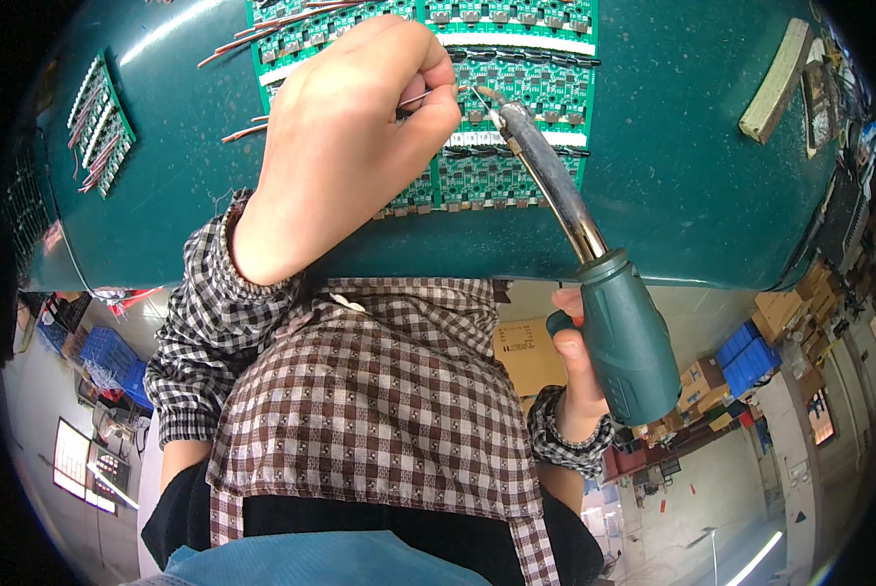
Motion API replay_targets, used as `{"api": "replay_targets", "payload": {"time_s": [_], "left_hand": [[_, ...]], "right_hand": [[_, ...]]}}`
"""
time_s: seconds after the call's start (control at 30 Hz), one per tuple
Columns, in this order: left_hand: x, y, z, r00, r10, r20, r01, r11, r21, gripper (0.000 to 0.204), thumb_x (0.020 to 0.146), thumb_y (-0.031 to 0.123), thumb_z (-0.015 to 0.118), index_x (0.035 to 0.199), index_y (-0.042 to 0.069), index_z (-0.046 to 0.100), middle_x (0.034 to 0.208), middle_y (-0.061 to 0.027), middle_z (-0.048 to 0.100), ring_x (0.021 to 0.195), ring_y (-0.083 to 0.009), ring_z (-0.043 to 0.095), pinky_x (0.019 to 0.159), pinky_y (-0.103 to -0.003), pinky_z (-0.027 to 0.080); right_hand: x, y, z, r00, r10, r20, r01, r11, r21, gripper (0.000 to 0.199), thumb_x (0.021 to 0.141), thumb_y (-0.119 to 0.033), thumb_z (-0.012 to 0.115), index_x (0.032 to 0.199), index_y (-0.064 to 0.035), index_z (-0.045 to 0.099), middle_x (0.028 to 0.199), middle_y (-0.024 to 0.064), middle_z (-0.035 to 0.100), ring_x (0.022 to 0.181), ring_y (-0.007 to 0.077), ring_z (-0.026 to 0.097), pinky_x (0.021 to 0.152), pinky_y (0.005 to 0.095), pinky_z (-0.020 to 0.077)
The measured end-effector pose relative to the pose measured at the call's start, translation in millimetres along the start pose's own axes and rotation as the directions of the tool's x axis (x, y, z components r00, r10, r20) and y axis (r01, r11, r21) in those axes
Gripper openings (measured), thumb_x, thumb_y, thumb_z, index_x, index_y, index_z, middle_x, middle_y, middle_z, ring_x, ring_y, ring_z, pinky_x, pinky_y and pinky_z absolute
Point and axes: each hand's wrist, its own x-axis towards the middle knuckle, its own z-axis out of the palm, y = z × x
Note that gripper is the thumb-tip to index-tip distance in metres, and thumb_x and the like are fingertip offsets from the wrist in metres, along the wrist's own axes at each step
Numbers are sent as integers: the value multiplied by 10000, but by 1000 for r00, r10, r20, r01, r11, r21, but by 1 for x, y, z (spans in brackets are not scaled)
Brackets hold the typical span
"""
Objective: The person solders electrical connections and components onto printed circuit board strips using a handheld soldering iron.
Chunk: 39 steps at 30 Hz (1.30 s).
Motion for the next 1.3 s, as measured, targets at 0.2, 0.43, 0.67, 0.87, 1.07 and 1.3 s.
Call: {"api": "replay_targets", "payload": {"time_s": [0.2,0.43,0.67,0.87,1.07,1.3], "left_hand": [[0,6,-7,997,21,-72,-21,1000,-2,104,627,42,611,647,13,513,635,-120,509,607,-291,560,541,-375,468],[0,7,-6,996,13,-89,-14,1000,-4,107,624,37,611,642,12,509,633,-120,508,606,-290,560,539,-377,468],[0,6,-5,995,18,-101,-17,1000,6,108,617,32,610,635,12,504,627,-121,507,599,-291,561,530,-376,468],[0,7,-5,995,12,-98,-10,1000,20,103,615,29,601,631,10,501,621,-123,506,592,-292,561,523,-379,467],[0,7,-5,995,15,-99,-13,1000,23,98,619,29,598,633,8,503,623,-126,508,593,-292,563,524,-379,469],[0,7,-5,995,11,-101,-8,999,31,92,622,28,597,631,7,508,626,-128,515,596,-292,567,523,-378,471]], "right_hand": [[1,-2,1,1000,-19,-1,19,1000,-9,458,783,-284,655,969,119,538,748,164,568,626,256,598,569,361,530],[-1,-1,0,1000,-16,18,16,1000,-10,466,783,-271,655,995,126,532,751,164,569,640,257,599,570,359,527],[-2,0,-2,1000,-5,2,5,1000,-27,471,776,-251,668,1021,125,525,751,166,576,654,266,602,596,363,515],[-4,-1,1,999,3,-36,-5,998,-67,431,761,-235,675,976,117,550,746,164,577,650,263,596,594,360,504],[-6,0,-7,998,61,15,-59,991,-124,589,698,-370,761,1048,45,531,830,87,652,741,158,617,698,260,490],[-6,0,-6,999,48,-4,-48,989,-140,580,696,-374,761,1033,42,537,810,88,657,739,161,618,699,267,489]]}}
